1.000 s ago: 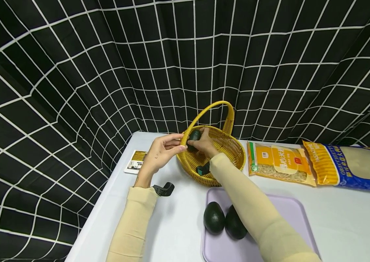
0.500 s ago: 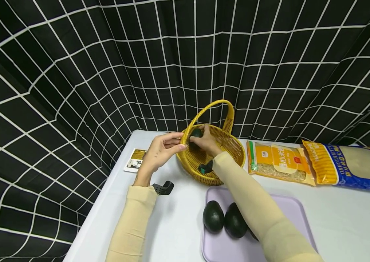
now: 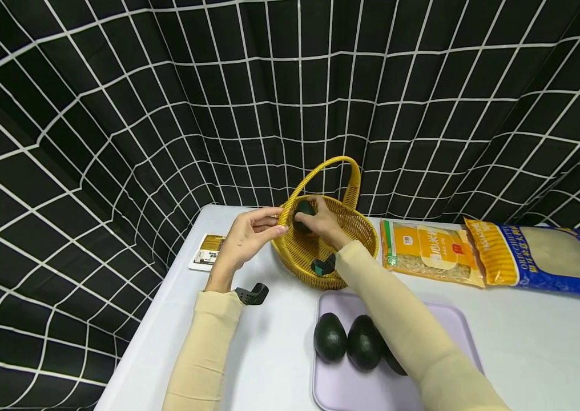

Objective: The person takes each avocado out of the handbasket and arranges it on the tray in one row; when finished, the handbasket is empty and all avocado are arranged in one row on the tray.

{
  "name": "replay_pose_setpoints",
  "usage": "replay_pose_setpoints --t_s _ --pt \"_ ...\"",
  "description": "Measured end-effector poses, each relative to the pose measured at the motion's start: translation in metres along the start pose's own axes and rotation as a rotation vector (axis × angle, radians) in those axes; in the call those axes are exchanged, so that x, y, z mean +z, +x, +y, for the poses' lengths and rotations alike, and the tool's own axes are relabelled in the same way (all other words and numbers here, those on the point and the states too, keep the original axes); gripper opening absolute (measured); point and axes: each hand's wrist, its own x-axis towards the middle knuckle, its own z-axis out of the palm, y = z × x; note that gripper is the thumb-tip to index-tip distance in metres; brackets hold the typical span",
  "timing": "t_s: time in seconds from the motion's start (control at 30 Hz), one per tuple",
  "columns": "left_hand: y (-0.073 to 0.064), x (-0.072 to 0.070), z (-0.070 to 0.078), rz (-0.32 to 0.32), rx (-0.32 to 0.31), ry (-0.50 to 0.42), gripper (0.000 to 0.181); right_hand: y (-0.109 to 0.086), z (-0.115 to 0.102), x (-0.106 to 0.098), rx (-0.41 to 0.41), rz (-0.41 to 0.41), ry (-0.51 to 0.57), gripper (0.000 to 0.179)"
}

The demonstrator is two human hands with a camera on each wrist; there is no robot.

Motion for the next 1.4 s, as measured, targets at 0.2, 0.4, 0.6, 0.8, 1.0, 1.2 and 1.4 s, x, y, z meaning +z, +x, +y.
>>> replay_pose_setpoints --t_s 0.2,0.4,0.6,0.8,1.0,1.2,1.4 --pt "-0.001 0.000 0.000 0.001 -0.005 0.008 0.040 -0.016 -0.006 -0.007 -0.033 -0.016 -0.013 0.067" --pt "-0.001 0.000 0.001 0.001 -0.006 0.018 0.042 -0.030 -0.008 -0.014 -0.073 -0.025 -0.032 0.066" --pt "-0.002 0.001 0.001 -0.007 0.004 0.009 0.042 -0.046 -0.009 -0.020 -0.084 -0.035 -0.015 0.065" --pt "0.000 0.001 -0.001 0.000 0.012 -0.003 0.040 -0.061 -0.010 -0.028 -0.113 -0.033 -0.054 0.064" --pt "0.000 0.000 0.000 0.006 0.007 0.009 0.040 -0.077 -0.009 -0.035 -0.135 -0.038 -0.078 0.066" --pt "0.000 0.001 0.001 0.003 0.011 -0.008 0.040 -0.095 -0.007 -0.044 -0.150 -0.037 -0.080 0.067" --pt "-0.001 0.002 0.002 0.008 -0.004 -0.002 0.040 -0.115 -0.002 -0.053 -0.133 -0.016 -0.087 0.065"
